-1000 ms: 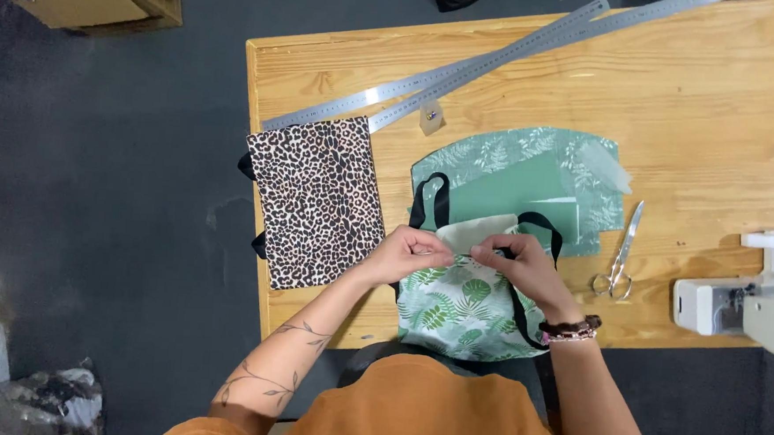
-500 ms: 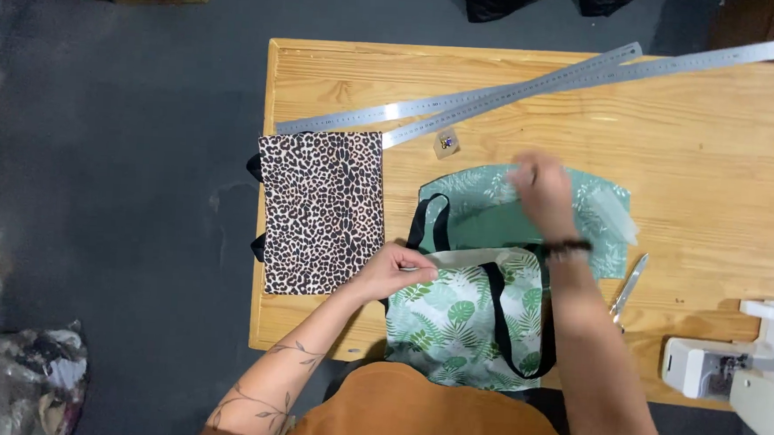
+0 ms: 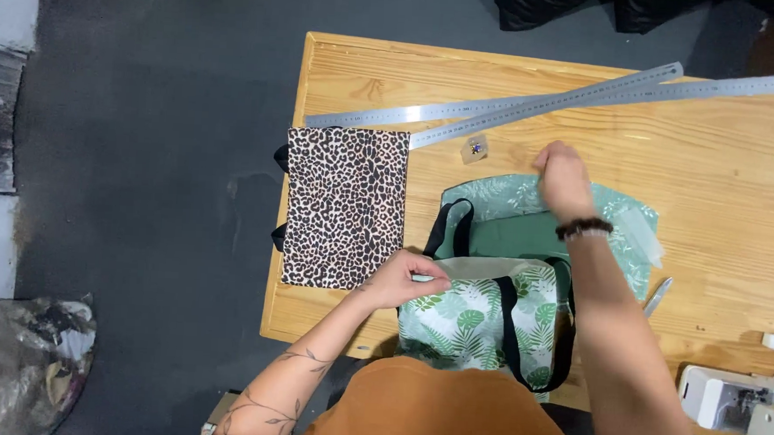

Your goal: The person uses scissors to trim a black strap on a green and white patterned tote bag. They then use a pin to secure the strap to the bag's opening, repeatedly adjusting the fabric and the strap to ensure proper alignment.

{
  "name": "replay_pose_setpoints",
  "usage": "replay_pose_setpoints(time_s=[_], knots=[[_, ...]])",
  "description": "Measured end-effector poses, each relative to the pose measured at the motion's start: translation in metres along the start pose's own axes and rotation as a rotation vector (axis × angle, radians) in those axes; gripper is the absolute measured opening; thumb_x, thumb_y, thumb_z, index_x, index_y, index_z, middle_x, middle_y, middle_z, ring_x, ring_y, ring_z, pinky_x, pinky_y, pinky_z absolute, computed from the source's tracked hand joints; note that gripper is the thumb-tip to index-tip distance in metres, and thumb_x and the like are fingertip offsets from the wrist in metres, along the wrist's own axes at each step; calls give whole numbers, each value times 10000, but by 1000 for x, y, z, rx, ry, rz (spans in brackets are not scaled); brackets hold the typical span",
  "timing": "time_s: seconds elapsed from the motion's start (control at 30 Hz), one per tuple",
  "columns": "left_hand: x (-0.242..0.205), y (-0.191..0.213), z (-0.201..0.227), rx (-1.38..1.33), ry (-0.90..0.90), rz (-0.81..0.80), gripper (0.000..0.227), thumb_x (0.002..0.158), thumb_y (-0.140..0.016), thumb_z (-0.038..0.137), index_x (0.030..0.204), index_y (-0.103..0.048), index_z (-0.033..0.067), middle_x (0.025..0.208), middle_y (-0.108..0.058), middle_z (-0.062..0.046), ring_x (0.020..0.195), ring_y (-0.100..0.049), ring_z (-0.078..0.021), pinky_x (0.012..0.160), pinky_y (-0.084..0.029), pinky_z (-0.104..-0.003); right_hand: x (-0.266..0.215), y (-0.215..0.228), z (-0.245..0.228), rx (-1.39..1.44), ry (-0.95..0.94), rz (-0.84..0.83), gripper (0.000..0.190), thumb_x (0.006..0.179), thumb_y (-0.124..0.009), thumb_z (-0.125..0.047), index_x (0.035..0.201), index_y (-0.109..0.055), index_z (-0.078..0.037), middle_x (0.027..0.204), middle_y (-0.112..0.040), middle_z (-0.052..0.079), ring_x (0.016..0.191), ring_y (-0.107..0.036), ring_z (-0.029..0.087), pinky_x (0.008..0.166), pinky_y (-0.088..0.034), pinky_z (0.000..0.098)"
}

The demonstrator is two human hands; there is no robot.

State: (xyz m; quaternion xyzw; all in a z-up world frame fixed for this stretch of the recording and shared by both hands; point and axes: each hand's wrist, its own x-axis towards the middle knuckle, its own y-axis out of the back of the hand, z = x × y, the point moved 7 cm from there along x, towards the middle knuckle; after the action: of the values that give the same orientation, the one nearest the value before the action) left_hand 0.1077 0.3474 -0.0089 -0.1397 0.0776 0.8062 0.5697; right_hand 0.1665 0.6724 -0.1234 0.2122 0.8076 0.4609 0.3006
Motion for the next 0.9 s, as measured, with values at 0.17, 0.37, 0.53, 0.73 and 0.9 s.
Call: replay_pose_setpoints(time_s=[0.17,0.37,0.53,0.73,0.9], knots=[[0,0,1,-15,-38,18,110,824,-831,165,911,-803,104,793,-762,-39,809,-653,-65,763,-525,-266,-149,84,-149,606,174,-272,223,951,-584,-29,1103,-747,-37,971,-750,241,935,-716,394,838,-532,508],[0,-1,-3,-13,-93,-5,114,817,-830,138,912,-802,83,817,-760,-73,819,-676,-118,776,-533,-310,-214,76,-172,487,237,-425,148,957,-629,-91,1051,-732,-40,884,-726,170,856,-732,319,782,-573,453],[-1,-2,-1,-17,-114,-16,88,836,-813,125,912,-803,83,829,-762,-74,835,-676,-123,786,-535,-324,-219,75,-175,497,271,-404,152,970,-635,-122,1064,-718,-37,883,-698,143,855,-723,286,788,-572,413],[-6,-1,6,6,-138,-10,75,842,-798,118,913,-807,96,806,-749,-62,826,-648,-106,776,-529,-327,-218,68,-174,465,310,-399,131,963,-667,-135,1023,-705,-25,840,-662,134,816,-705,260,756,-561,380],[-10,2,14,34,-125,4,77,838,-796,120,912,-812,108,740,-708,-32,777,-598,-82,749,-509,-306,-219,73,-177,464,324,-403,111,962,-670,-133,999,-719,-41,802,-666,128,765,-706,253,717,-557,362]])
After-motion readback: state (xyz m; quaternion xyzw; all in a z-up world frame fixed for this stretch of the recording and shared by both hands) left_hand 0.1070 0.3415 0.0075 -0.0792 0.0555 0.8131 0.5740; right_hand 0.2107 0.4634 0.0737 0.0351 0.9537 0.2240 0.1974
